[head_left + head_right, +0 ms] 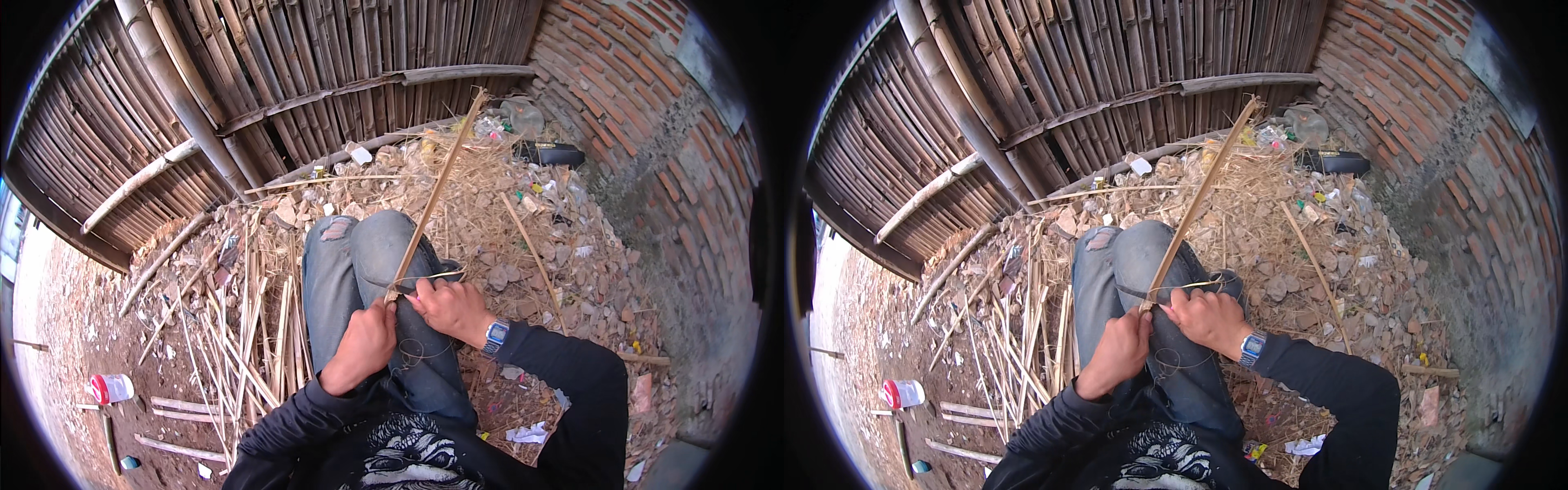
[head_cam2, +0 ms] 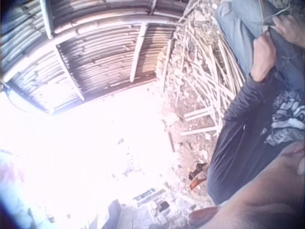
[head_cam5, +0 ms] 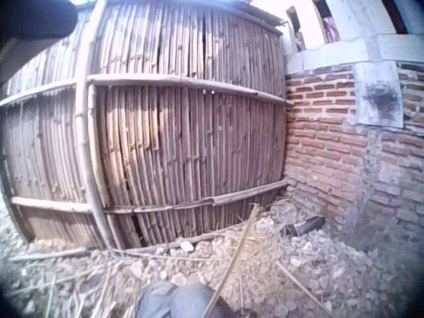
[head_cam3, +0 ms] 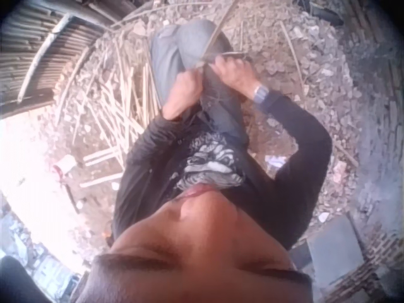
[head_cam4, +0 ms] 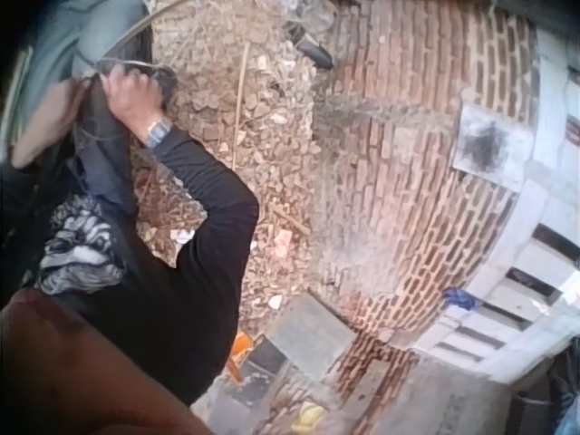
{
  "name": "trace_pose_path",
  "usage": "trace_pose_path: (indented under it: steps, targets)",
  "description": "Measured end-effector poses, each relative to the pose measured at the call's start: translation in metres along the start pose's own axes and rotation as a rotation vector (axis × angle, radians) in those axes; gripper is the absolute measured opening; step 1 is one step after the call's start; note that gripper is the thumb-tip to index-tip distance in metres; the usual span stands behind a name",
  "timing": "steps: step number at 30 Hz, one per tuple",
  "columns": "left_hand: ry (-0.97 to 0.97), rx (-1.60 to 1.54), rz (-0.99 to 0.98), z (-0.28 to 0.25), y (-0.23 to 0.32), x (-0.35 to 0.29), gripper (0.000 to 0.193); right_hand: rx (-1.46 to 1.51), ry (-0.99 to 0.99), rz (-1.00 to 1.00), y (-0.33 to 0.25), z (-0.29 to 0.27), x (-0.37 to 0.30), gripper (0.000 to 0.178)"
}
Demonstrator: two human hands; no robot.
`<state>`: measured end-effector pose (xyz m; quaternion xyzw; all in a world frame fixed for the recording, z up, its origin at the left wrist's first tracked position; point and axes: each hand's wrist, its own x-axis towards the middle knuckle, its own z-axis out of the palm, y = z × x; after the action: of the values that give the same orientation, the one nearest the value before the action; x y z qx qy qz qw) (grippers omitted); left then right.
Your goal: The person whittles a thin strip of bamboo using a knife, shaving off small pieces to smooth and shape the wood while sitting on the ground.
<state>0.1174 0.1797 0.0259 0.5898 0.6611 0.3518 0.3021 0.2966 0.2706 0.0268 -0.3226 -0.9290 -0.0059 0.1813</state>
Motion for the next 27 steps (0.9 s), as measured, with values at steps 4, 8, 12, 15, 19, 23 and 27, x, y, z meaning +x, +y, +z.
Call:
trace_pose_path:
  steps: [4, 8, 12, 15, 19, 23, 27]
  targets:
    - [-0.135, -0.16, -0.013, -0.016, -0.013, 0.005, 0.033, 0.112, 0.013, -0.005, 0.014, 0.001, 0.012, 0.037]
    - [-0.449, -0.622, -0.348, -0.029, -0.009, 0.009, 0.036, 0.802, 0.148, 0.27, 0.032, -0.011, 0.021, 0.038]
    - [-0.47, -0.674, -0.388, -0.031, -0.014, 0.009, 0.036, 0.689, 0.116, 0.279, 0.008, -0.043, 0.031, 0.017]
    - [-0.467, -0.633, -0.34, -0.028, -0.015, 0.009, 0.036, 0.576, 0.113, 0.13, 0.017, -0.04, 0.028, 0.014]
    - [-0.41, -0.496, -0.218, -0.023, -0.019, 0.007, 0.037, 0.448, 0.25, -0.034, 0.023, -0.018, 0.032, 0.018]
    - [-0.416, -0.492, -0.241, -0.028, -0.015, 0.008, 0.039, 0.355, 0.265, -0.084, 0.026, -0.015, 0.028, 0.02]
    - [-0.442, -0.572, -0.29, -0.027, -0.016, 0.01, 0.039, 0.402, 0.334, -0.02, 0.015, -0.016, 0.031, 0.018]
